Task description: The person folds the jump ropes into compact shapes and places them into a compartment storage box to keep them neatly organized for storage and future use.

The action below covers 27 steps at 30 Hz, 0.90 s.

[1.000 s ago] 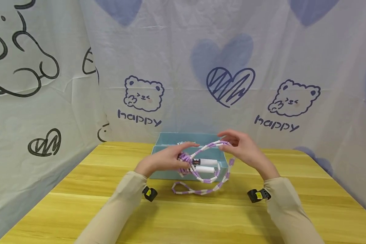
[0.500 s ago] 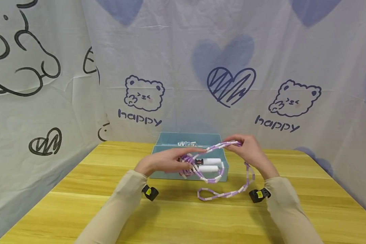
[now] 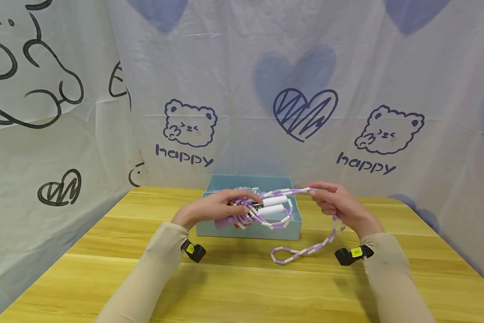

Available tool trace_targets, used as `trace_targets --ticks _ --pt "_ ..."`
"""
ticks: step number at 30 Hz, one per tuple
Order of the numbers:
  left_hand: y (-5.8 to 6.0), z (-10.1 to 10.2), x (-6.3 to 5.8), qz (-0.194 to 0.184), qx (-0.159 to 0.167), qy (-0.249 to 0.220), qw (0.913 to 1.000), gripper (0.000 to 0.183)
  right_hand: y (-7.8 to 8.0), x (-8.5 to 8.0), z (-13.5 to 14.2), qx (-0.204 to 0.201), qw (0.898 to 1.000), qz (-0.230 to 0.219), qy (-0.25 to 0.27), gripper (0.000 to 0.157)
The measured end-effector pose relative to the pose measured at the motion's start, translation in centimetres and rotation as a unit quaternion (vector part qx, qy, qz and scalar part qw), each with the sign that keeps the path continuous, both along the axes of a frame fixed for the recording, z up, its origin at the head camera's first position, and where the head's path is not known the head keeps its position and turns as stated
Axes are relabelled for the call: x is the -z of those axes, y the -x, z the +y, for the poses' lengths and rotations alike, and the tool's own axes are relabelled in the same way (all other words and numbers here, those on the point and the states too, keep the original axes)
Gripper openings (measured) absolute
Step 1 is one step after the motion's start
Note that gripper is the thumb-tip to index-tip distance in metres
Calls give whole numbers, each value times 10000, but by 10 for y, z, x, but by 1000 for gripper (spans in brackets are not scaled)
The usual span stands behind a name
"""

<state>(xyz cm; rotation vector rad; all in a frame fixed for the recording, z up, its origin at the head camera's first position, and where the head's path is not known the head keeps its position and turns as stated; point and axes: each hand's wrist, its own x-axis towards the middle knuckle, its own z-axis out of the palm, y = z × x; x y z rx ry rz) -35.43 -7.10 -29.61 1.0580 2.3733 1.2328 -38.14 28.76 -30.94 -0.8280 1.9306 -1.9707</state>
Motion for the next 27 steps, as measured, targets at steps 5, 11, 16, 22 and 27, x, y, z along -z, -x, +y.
trace_targets --ticks 5,11,16,22,27 --pt "3 -2 1 -126 -210 -289 9993 31 0 2 0 486 9982 101 -349 20" --pt "4 -4 -2 110 -648 -586 9961 28 -3 1 -11 1638 9623 598 -2089 36" --pt "6 -10 -4 300 -920 -840 9918 26 -3 1 -16 1788 9487 734 -2503 40" --pt "8 -13 -3 57 -840 -1292 9880 26 6 14 0 1120 9834 562 -1309 29" --pt "11 -13 -2 1 -797 -1398 9870 27 9 23 5 776 9853 499 -1440 32"
